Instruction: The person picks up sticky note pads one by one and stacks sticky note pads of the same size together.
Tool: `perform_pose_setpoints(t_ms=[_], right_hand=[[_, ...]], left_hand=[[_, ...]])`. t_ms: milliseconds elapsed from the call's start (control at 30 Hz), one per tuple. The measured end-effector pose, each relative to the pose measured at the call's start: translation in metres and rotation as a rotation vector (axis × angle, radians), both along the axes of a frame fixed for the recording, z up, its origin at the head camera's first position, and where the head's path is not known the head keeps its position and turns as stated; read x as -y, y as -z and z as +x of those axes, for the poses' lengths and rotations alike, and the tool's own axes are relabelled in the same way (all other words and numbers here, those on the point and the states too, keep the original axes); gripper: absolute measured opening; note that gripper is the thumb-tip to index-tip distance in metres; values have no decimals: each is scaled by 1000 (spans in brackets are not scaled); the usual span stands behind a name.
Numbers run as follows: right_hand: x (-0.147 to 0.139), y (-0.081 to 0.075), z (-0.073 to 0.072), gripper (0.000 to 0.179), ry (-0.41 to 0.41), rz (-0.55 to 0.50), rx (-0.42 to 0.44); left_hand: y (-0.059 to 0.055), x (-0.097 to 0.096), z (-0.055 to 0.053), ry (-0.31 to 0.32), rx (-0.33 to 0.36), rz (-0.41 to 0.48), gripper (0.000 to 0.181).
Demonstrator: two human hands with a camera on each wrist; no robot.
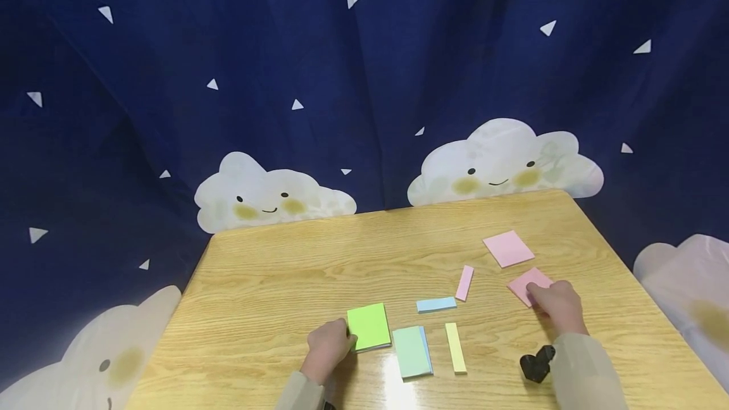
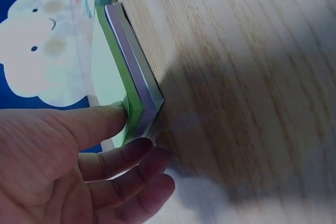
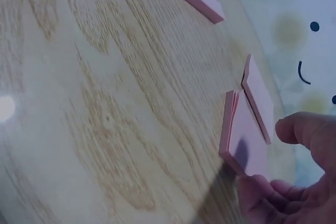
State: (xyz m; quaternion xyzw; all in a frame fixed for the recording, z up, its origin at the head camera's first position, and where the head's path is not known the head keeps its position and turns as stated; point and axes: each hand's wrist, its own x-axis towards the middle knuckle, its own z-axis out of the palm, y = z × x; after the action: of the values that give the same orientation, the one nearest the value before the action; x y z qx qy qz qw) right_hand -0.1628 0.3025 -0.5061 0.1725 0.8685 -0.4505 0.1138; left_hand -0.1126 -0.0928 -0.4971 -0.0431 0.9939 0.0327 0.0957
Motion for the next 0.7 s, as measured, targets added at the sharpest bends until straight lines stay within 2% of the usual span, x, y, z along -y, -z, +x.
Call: perform_pose_setpoints(t_ms=[67,233,400,500,700], right_hand=[[1,1,-1,39,19,47,2],[4,7,-5,44,80,153,-17],[8,13,-12,66,135,183,-4],[10,15,-15,78,128,218,39],[9,18,-20,81,85,328,92]], left_hand=[[1,0,0,2,-7,-5,33],[2,-1,1,3,-23,-8,33],[1,-2,1,1,-11,-9,33],[1,-3,1,1,-13,-4,33],[3,-3,0,-12,6,12,31]])
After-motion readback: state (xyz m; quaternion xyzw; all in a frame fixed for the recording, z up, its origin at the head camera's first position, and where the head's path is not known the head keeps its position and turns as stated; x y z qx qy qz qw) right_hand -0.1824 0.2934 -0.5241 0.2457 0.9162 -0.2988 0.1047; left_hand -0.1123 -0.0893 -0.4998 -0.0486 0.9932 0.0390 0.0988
